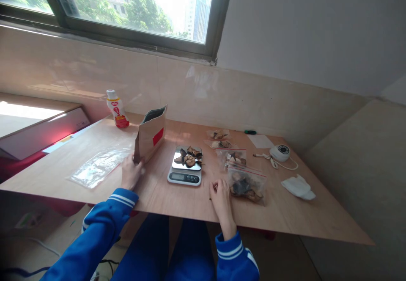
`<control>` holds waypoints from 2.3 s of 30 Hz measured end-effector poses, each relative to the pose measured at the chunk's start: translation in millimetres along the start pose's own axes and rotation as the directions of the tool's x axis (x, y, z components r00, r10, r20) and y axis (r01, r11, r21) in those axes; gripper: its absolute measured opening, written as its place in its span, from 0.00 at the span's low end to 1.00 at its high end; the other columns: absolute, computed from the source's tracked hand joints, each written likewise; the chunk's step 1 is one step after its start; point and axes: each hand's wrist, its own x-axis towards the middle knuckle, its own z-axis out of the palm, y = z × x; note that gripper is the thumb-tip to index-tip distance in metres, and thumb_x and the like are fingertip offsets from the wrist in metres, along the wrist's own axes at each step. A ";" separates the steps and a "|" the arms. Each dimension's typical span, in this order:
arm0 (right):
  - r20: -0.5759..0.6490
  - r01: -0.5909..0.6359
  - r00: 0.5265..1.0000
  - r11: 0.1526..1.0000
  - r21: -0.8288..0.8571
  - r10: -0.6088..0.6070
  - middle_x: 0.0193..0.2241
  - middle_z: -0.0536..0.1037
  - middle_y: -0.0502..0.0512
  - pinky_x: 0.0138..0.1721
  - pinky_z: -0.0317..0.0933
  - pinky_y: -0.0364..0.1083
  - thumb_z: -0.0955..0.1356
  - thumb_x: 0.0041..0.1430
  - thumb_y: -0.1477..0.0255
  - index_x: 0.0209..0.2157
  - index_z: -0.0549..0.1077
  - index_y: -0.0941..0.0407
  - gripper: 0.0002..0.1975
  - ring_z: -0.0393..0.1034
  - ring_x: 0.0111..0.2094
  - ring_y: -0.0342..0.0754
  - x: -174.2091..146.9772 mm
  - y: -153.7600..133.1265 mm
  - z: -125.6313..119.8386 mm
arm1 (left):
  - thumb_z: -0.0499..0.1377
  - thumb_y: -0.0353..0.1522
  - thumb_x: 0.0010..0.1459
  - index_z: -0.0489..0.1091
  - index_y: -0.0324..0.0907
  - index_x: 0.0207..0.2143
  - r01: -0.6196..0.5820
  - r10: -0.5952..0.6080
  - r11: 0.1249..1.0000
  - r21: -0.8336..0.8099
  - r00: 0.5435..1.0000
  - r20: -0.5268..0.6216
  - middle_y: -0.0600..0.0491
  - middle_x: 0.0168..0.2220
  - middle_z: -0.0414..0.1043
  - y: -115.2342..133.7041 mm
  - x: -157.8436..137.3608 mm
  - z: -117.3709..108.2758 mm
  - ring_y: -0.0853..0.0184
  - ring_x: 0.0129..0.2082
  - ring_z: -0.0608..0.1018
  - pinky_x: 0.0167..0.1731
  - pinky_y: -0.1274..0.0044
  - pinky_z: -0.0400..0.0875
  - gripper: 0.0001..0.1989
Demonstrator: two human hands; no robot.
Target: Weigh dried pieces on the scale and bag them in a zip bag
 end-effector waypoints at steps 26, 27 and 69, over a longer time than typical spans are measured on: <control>0.062 0.354 0.930 0.929 0.110 -0.362 0.33 0.77 0.55 0.42 0.63 0.51 0.64 0.59 0.76 0.33 0.76 0.53 0.09 0.69 0.39 0.54 54.1 -55.5 9.1 | 0.52 0.36 0.55 0.65 0.39 0.52 -0.183 0.189 0.982 -0.051 0.965 0.181 0.42 0.50 0.71 21.0 8.9 -21.4 0.55 0.51 0.73 0.52 0.63 0.66 0.22; 0.089 0.393 0.911 0.914 0.103 -0.402 0.33 0.77 0.55 0.43 0.63 0.52 0.65 0.58 0.77 0.33 0.77 0.52 0.10 0.68 0.40 0.54 60.9 -58.4 12.7 | 0.52 0.37 0.56 0.65 0.39 0.52 -0.163 0.172 0.985 -0.058 0.965 0.200 0.43 0.50 0.71 20.5 10.2 -22.3 0.55 0.50 0.74 0.52 0.63 0.66 0.22; -0.011 0.078 0.997 0.973 0.217 -0.077 0.31 0.74 0.55 0.34 0.62 0.46 0.65 0.58 0.59 0.32 0.76 0.56 0.15 0.66 0.27 0.46 52.1 -37.7 18.9 | 0.52 0.33 0.56 0.59 0.36 0.56 -0.131 0.127 0.990 -0.060 0.989 -0.075 0.38 0.58 0.61 17.6 9.2 6.3 0.53 0.62 0.61 0.60 0.60 0.57 0.24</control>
